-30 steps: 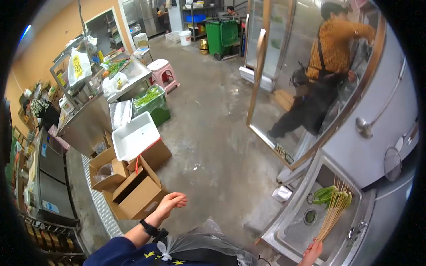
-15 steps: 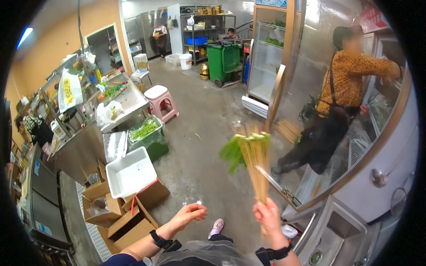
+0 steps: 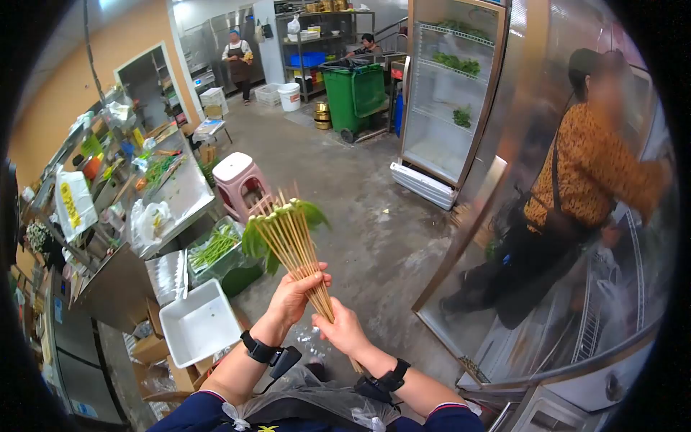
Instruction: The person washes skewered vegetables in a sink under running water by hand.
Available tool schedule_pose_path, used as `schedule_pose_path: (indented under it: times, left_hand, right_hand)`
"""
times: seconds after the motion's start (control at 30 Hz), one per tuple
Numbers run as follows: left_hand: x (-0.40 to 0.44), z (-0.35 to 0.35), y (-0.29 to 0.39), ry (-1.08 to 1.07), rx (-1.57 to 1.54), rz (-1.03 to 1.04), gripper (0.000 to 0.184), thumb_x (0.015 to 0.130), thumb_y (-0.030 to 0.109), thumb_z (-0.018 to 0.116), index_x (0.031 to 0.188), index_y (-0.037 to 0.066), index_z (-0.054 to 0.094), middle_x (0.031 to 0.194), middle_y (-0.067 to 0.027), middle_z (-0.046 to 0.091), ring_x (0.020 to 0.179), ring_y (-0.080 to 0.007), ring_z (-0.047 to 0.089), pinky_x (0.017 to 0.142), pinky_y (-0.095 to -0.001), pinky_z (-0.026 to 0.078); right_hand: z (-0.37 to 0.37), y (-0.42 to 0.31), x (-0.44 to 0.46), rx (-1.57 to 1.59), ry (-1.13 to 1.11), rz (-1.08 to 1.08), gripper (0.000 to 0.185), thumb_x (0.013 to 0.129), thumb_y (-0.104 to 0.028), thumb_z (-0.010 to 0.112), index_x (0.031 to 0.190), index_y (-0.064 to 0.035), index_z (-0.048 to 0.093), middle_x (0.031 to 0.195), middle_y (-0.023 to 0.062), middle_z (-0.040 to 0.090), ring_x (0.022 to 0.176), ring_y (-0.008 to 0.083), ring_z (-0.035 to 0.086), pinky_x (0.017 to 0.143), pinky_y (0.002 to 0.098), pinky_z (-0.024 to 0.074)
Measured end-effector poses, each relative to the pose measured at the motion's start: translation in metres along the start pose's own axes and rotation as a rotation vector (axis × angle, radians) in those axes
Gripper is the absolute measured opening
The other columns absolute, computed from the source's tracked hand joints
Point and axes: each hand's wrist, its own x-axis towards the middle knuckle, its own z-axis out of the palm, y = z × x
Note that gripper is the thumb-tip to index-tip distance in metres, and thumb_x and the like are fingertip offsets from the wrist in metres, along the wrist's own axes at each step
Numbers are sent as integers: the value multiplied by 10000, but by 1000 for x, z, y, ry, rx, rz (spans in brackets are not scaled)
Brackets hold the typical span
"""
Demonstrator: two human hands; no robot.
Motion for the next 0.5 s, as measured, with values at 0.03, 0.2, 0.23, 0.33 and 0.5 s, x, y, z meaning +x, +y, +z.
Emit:
schedule_pose_path:
  times: [0.03,0.2,0.23,0.33,0.5]
  left_hand:
    - [17,-8,-1,68,46,48,327,793,138,604,1078,-6,533,906,-86,610,845,-153,569,775,-285,444]
    - [116,-50,-1,227,160,223,268,794,116,608,1030,-4,567,887,-55,606,789,-110,559,730,-244,445]
    - [135,-57,2,189,150,267,292,803,125,605,1058,-7,553,883,-43,604,780,-102,558,729,-233,444]
    - [196,-94,36,150,235,259,348,812,167,602,1099,-14,524,935,-59,593,836,-115,551,767,-250,436]
    - [292,-144,108,10,-6,36,597,808,257,595,1278,3,328,1107,-147,528,995,-213,524,877,-334,401]
  right_hand:
    - [-5,3,19,-2,11,2,267,800,-196,563,995,-33,480,733,56,588,562,129,560,496,254,444]
    - [-19,-1,140,-720,390,-331,323,723,-205,602,993,-73,482,801,155,595,710,367,576,602,435,459]
    - [-20,-3,166,-722,406,-322,323,723,-205,602,993,-73,482,801,155,595,710,367,576,602,435,459]
    - [-24,-17,247,-822,411,-215,298,710,-175,601,967,-76,485,823,160,596,737,356,578,620,433,460]
    - [-31,-44,341,-701,425,-161,315,690,-145,609,976,-73,496,818,168,602,771,342,585,647,408,469]
